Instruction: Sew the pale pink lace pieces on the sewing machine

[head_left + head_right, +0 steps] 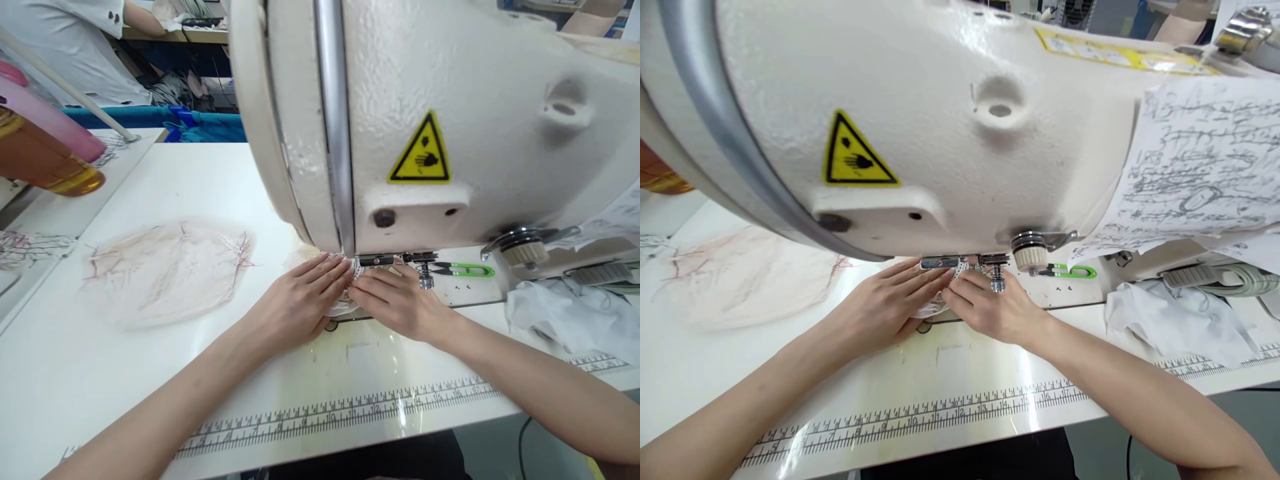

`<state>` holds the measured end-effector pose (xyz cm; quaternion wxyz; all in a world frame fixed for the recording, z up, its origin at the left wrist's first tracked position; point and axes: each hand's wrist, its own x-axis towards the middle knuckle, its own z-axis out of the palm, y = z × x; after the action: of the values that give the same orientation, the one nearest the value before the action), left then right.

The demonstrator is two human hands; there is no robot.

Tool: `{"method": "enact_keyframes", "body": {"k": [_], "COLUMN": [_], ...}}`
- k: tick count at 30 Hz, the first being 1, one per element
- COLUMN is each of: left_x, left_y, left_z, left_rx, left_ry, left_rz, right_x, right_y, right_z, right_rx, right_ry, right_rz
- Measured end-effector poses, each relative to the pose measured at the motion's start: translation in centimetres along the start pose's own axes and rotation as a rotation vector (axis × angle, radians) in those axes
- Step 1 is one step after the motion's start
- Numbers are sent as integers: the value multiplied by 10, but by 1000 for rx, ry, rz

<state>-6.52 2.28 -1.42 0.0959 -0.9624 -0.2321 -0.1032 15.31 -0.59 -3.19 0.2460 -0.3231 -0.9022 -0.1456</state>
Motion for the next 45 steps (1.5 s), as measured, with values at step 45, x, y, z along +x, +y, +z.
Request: {"method": "enact_keyframes", "body": {"k": [45], "left_x": [7], "left_y": [30], "left_z": [0], "left_rx": [121], "left_ry": [43], "left_rz": [-193], "right_x": [-9], "right_y": [13], "right_z": [-11], "right_rx": [-69], "right_ry": [-61], "right_rz": [144]}}
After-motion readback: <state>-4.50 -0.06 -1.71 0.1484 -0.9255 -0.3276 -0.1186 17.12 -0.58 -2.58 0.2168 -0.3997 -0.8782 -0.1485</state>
